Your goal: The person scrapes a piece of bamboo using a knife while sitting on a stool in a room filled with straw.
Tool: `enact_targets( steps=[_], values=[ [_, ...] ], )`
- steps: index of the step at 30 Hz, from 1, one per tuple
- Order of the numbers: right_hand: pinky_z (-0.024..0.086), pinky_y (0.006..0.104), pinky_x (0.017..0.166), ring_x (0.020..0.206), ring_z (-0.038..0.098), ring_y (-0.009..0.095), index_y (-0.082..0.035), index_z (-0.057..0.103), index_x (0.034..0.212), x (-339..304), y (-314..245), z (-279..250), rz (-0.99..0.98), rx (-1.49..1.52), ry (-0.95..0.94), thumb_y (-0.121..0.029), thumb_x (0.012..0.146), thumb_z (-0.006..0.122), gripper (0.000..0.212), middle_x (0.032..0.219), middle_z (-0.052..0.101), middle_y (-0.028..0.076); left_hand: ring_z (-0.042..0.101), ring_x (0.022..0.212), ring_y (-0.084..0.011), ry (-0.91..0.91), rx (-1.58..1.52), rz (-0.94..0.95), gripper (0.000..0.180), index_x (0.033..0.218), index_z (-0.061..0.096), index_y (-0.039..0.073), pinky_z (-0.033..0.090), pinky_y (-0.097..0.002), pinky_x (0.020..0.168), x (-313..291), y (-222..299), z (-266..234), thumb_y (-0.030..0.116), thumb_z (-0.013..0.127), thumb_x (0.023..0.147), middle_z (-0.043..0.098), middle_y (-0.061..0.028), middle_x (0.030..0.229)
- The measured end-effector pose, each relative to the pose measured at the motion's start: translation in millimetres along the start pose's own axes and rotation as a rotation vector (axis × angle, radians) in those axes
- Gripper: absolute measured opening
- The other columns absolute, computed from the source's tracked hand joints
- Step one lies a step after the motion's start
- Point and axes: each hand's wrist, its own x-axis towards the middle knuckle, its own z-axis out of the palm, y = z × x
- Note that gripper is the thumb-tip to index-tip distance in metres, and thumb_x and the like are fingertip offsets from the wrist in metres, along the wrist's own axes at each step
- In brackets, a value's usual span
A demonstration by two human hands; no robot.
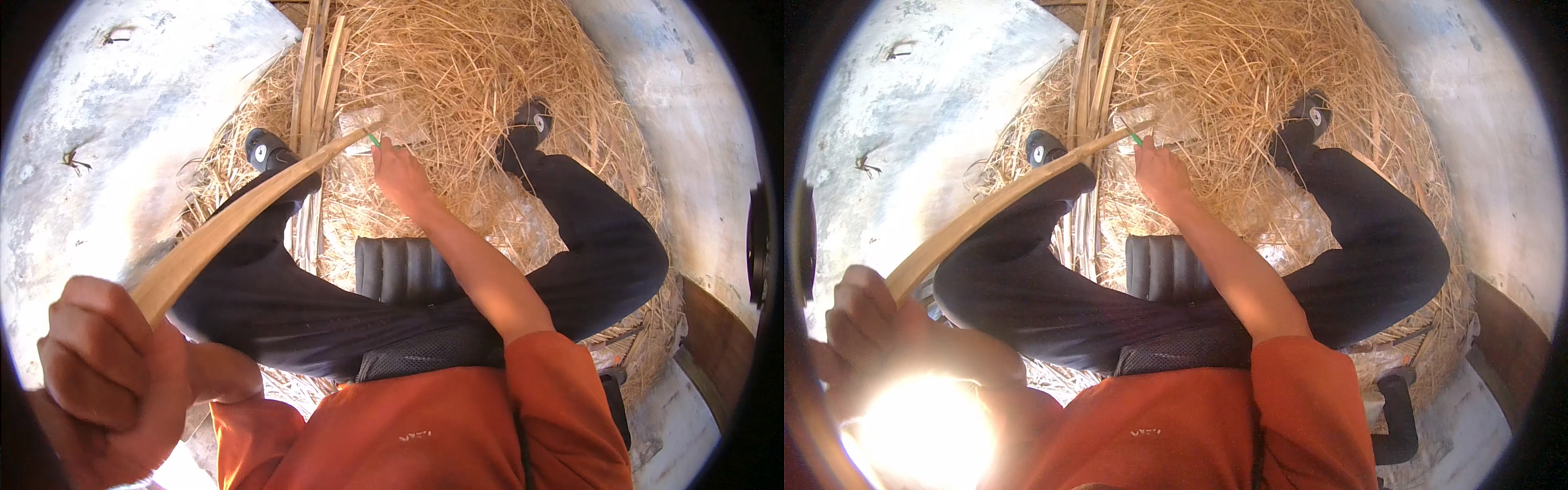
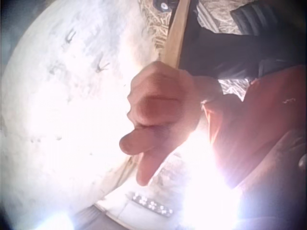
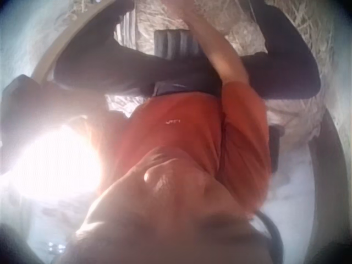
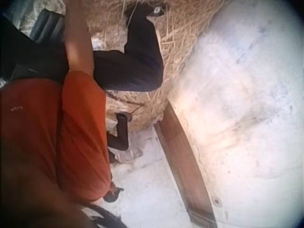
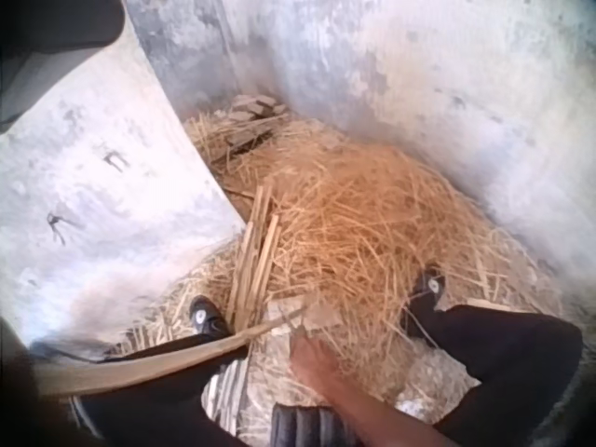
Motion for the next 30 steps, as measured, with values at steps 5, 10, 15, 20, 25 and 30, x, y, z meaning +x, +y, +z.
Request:
enact_targets(
  steps=[5,10,15,20,25,30],
  values=[
    [0.051,0.0531,0.067,0.075,0.063,0.046,0.004,0.050,0.104,4.9,1.9,9.3,0.007,0.000,-0.014,-0.029,0.100,0.036,0.036,0.075,0.062,0.029,0.024,0.065,-0.0143,0.033,0.010,0.029,0.014,0.081,0.035,0.012,0.022,-0.0333,0.062,-3.7,1.8,1.8,0.023,0.040,0.088,0.029,-0.0024,0.073],
    [0.048,0.0449,0.052,0.059,0.061,0.033,0.002,0.049,0.099,21.2,22.7,33.5,0.038,0.367,-0.031,-0.036,0.101,0.034,0.041,0.063,0.055,0.018,0.018,0.052,-0.0109,0.059,0.081,0.046,0.019,0.073,0.031,0.013,0.019,-0.0284,0.051,1.2,4.4,1.2,0.023,0.041,0.086,0.025,0.0014,0.062],
    [0.043,0.0431,0.047,0.056,0.057,0.027,0.001,0.049,0.094,23.2,20.3,8.6,0.397,1.083,-0.321,-0.038,0.101,0.034,0.042,0.057,0.049,0.012,0.012,0.040,-0.0075,0.025,0.168,0.045,0.026,0.066,0.028,0.015,0.015,-0.0236,0.040,12.4,3.8,-0.7,0.024,0.043,0.085,0.020,0.0053,0.051],
    [0.049,0.0543,0.067,0.070,0.062,0.047,0.003,0.051,0.098,6.1,3.4,-3.3,0.088,0.358,0.177,-0.034,0.099,0.036,0.039,0.078,0.062,0.031,0.010,0.044,-0.0103,-0.096,-0.107,-0.062,0.042,0.070,0.034,0.017,0.016,-0.0256,0.044,15.2,6.7,-3.8,0.049,0.029,0.095,0.016,0.0040,0.055],
    [0.050,0.0535,0.067,0.073,0.063,0.047,0.004,0.049,0.100,-14.3,0.1,6.4,0.023,0.062,0.048,-0.030,0.099,0.038,0.036,0.075,0.063,0.030,0.018,0.036,-0.0068,-0.131,0.101,-0.009,0.040,0.062,0.019,0.017,0.014,-0.0271,0.037,12.1,12.2,-10.8,0.013,0.057,0.076,0.024,0.0045,0.048],
    [0.051,0.0530,0.067,0.074,0.064,0.046,0.003,0.049,0.101,-11.8,-1.5,18.0,0.045,0.012,0.076,-0.029,0.099,0.038,0.033,0.076,0.064,0.028,0.009,0.039,-0.0091,0.020,0.212,0.023,0.030,0.069,0.032,0.020,0.016,-0.0249,0.042,6.3,11.6,2.6,0.032,0.035,0.096,0.014,0.0059,0.051]
  ],
)
